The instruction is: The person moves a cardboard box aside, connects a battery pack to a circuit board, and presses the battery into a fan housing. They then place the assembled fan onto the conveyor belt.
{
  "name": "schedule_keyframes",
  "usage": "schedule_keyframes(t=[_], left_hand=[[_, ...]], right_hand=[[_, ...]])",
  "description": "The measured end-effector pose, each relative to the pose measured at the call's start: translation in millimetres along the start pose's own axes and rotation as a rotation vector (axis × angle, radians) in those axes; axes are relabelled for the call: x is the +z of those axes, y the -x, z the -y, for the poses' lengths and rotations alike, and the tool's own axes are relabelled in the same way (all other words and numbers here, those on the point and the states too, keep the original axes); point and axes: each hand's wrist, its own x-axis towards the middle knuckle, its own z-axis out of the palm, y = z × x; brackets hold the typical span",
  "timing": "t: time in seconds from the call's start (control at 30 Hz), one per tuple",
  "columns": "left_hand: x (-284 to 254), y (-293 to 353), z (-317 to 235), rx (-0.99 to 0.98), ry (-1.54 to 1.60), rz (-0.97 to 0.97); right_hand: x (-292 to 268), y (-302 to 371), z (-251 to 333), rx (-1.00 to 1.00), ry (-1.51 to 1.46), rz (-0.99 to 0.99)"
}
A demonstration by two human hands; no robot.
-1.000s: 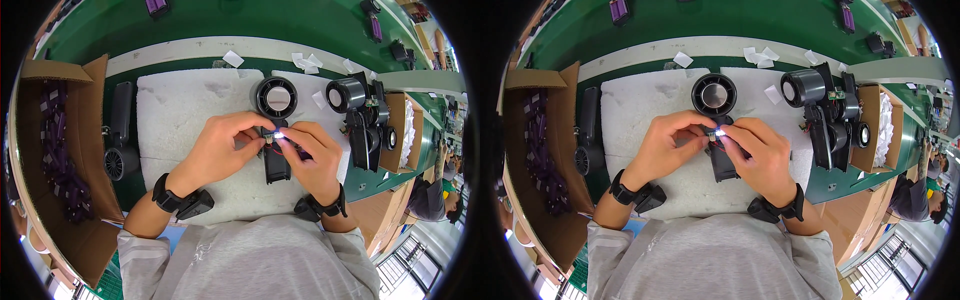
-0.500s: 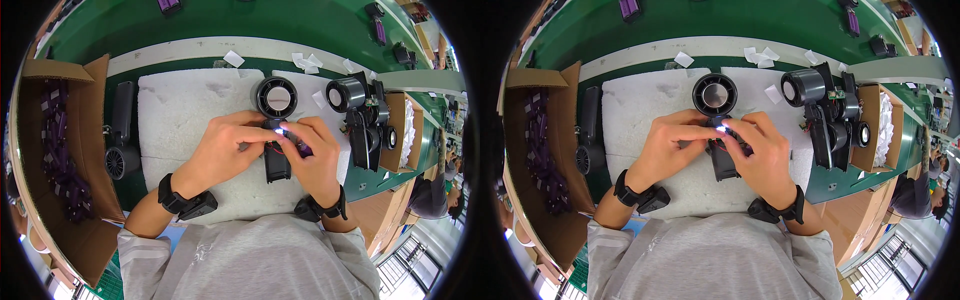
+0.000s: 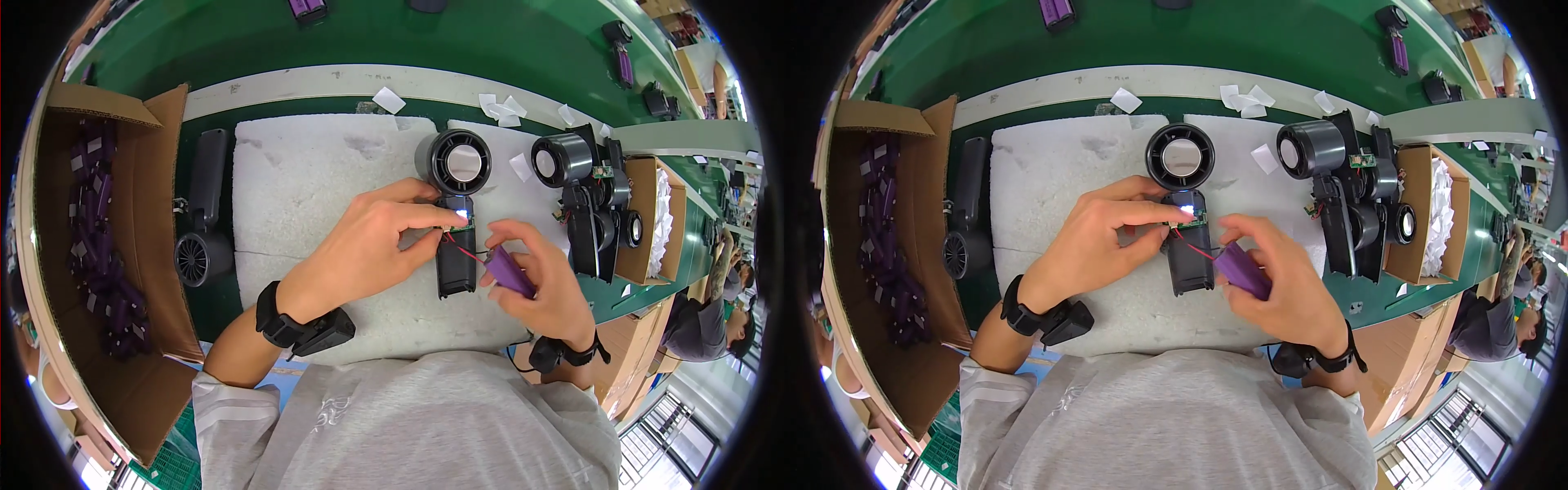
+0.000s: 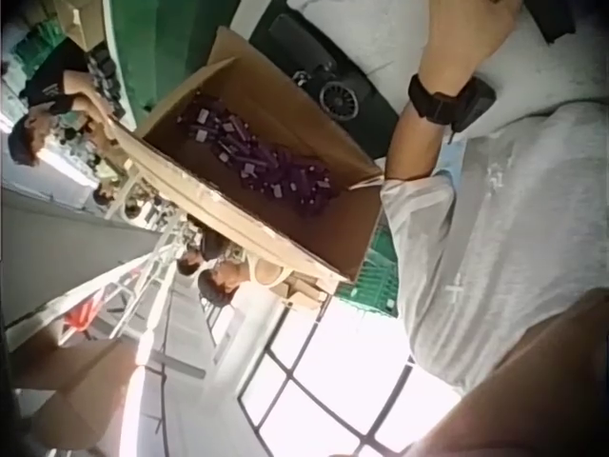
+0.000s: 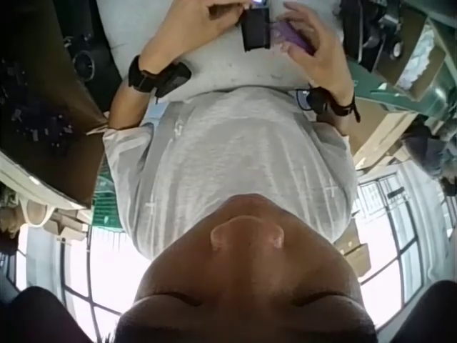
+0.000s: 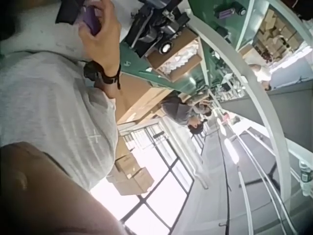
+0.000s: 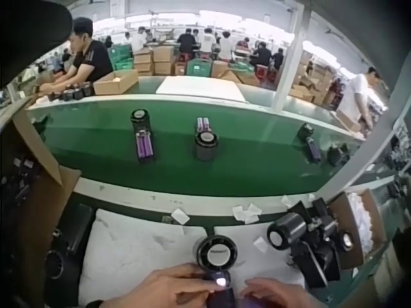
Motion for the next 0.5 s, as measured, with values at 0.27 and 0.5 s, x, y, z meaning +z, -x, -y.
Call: schedule_keyframes(t=[0.27,0.5], left_hand=[[1.4,0.8,-2.9,-0.034,-0.005,0.003],[4.3,0.3,3.4,-0.012,0.002,-0.015]], right_hand=[[10.3,3.2,-4.1,-0.053,0.599,-0.443],[10.0,6.8,-11.0,-0.429,0.869,-0.392]])
